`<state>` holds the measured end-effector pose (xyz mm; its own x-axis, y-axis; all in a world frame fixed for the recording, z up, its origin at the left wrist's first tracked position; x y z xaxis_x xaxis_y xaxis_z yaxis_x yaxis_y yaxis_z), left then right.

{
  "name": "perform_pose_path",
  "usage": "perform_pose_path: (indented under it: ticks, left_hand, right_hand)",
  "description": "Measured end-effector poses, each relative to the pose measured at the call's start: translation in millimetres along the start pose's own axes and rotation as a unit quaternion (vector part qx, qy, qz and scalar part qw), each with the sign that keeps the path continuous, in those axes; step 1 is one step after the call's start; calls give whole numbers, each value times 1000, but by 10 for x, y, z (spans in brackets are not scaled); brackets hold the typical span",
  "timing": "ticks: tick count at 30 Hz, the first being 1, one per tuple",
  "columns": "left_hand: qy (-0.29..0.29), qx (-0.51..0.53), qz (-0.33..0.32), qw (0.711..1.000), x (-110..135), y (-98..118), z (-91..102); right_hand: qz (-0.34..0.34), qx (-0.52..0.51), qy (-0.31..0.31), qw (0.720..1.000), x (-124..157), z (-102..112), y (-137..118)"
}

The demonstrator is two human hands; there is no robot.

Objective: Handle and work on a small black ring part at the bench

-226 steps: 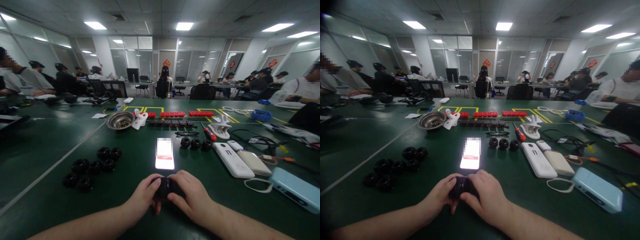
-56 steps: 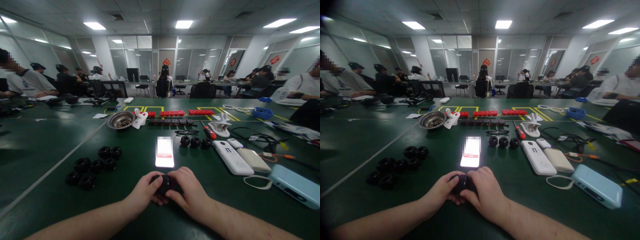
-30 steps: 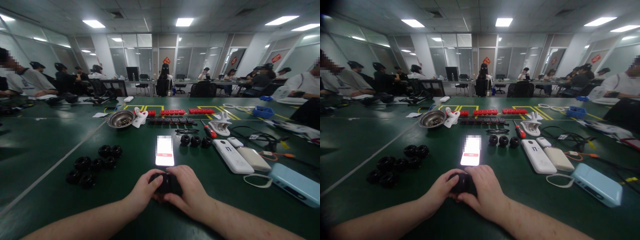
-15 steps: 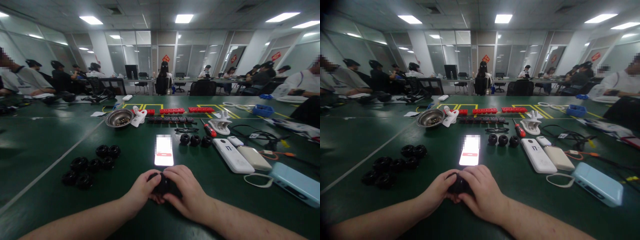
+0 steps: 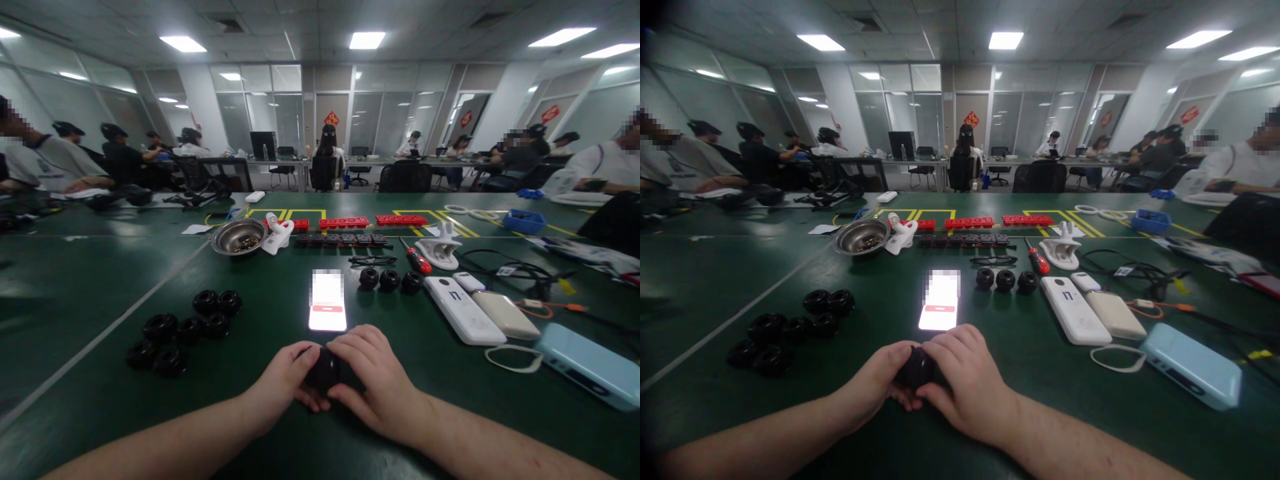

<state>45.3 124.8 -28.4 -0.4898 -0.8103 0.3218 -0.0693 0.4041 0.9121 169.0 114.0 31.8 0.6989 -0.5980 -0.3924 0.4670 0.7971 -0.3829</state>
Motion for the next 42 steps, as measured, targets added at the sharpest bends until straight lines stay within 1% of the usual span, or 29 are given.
perform_pose_path:
  ticks: [2, 3, 6, 8, 9, 11, 15, 17, 18, 20, 22, 24, 26, 30, 32, 34, 37, 39, 40, 42]
  left_hand:
    - [13, 8, -14, 1000, -4, 9, 14]
    - [22, 12, -20, 999, -5, 13, 23]
    - [39, 20, -35, 998, -2, 26, 46]
    - [33, 24, -39, 998, -6, 32, 50]
    - [29, 27, -40, 998, -10, 33, 52]
    - [21, 37, -37, 998, -22, 29, 55]
    - [-6, 39, -14, 999, -33, 25, 24]
    - [-2, 33, -10, 999, -19, 37, 15]
    - [6, 32, -13, 999, -9, 47, 17]
    - [14, 27, -29, 999, 11, 65, 19]
    - [9, 18, -48, 999, 24, 72, 19]
    - [0, 12, -60, 998, 27, 65, 24]
    - [-1, 16, -56, 998, 20, 44, 36]
    - [-2, 28, -26, 999, -15, 20, 42]
    - [-4, 36, -14, 999, -26, 25, 37]
    - [-3, 47, -22, 999, -24, 45, 35]
    - [-1, 45, -49, 998, -6, 77, 39]
    - [-7, 32, -51, 998, 1, 75, 34]
    - [-10, 27, -49, 998, 2, 70, 32]
    - [-9, 26, -46, 999, -1, 61, 30]
  right_hand:
    - [8, -1, -2, 1000, 1, 10, -13]
    - [-2, -8, 3, 1000, 1, 15, 2]
    - [-64, -36, 20, 997, 3, 14, 99]
    - [-101, -41, 14, 994, 1, -10, 157]
    - [-108, -36, 8, 993, -2, -23, 173]
    - [-96, -22, 0, 995, -11, -39, 171]
    - [-6, 26, 20, 999, -15, -23, 75]
    - [16, 34, 27, 999, -5, -13, 38]
    - [10, 25, 27, 999, 1, -9, 39]
    - [-33, -15, 31, 999, 18, 0, 73]
    - [-84, -49, 29, 995, 37, -5, 124]
    - [-106, -54, 16, 993, 43, -22, 153]
    - [-97, -41, 3, 994, 34, -36, 152]
    - [-18, 1, 13, 1000, 6, -19, 80]
    - [5, 14, 16, 1000, 2, -15, 55]
    - [-11, -6, 13, 1000, 0, -20, 80]
    - [-85, -64, 21, 994, 4, -26, 182]
    - [-122, -71, 16, 990, 4, -40, 229]
    - [-128, -63, 10, 990, 0, -47, 236]
    - [-113, -41, -1, 993, -10, -55, 213]
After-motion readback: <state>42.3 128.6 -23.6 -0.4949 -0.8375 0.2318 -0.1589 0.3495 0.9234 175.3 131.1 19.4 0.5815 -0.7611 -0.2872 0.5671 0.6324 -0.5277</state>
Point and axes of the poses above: each hand's wrist, its own x-axis away from the middle knuckle, its own z-axis out of the back of the hand, y = z × x, the point moved 5 cm from there along -x, towards the middle knuckle, and after that the axes turned 9 degrees about -y, right-handed, at the moved point
